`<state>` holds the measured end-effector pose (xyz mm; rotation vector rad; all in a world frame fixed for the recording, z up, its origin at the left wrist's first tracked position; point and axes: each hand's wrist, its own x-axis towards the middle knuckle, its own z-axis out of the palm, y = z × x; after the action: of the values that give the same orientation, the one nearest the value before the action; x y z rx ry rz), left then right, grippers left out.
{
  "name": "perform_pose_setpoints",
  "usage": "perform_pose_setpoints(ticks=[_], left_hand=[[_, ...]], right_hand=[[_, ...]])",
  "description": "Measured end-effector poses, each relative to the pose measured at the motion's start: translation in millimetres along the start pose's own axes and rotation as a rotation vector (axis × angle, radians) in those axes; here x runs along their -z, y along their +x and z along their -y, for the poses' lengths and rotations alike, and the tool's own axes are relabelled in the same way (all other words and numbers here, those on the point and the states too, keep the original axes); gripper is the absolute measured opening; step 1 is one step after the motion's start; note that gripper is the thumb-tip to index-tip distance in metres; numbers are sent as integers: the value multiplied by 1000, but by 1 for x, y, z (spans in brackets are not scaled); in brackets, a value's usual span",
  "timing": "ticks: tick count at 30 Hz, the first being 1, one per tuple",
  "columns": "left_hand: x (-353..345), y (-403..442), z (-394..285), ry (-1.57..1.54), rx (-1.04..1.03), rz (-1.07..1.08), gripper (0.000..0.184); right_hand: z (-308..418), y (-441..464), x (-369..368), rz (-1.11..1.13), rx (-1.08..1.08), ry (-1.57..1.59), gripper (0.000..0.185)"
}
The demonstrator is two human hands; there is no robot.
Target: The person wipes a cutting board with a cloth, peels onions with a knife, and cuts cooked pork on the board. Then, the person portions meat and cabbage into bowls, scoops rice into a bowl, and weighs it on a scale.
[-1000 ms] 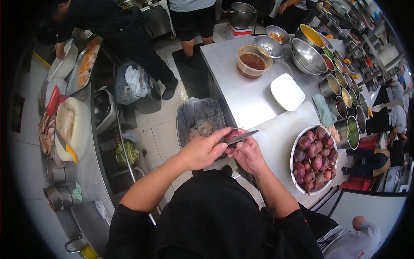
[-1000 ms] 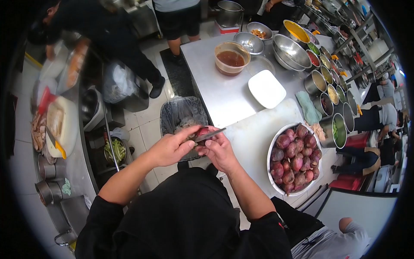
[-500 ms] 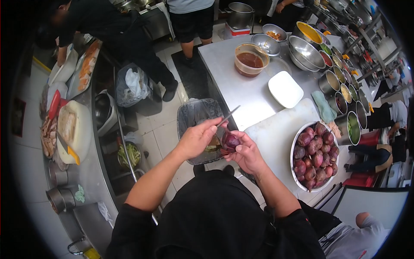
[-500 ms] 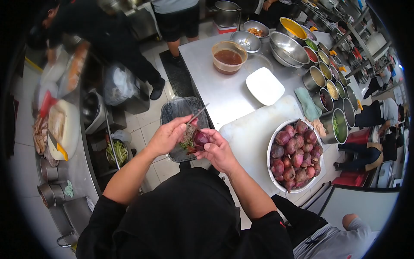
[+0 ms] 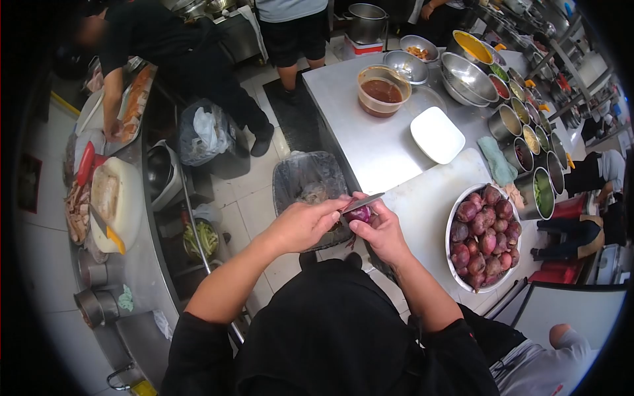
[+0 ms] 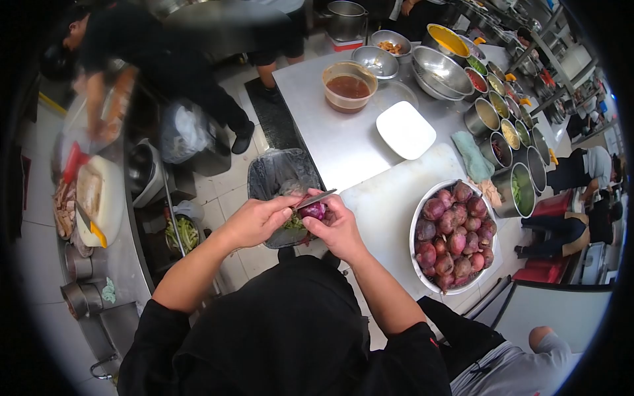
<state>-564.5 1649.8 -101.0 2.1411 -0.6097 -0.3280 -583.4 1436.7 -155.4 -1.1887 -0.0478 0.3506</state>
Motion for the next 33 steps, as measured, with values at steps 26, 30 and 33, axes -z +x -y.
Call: perform_pose_setpoints(ticks=[26, 30, 33], left_hand=[[-27, 2, 13, -110, -14, -161, 42], [-13, 8, 22, -483, 310, -103, 44], [-15, 5, 14, -277, 168, -155, 45]], right_hand=[[-18, 7, 10, -38, 54, 215, 54], [-8, 3, 9, -26, -19, 284, 52], [-6, 2, 10, -25, -76, 314, 51]])
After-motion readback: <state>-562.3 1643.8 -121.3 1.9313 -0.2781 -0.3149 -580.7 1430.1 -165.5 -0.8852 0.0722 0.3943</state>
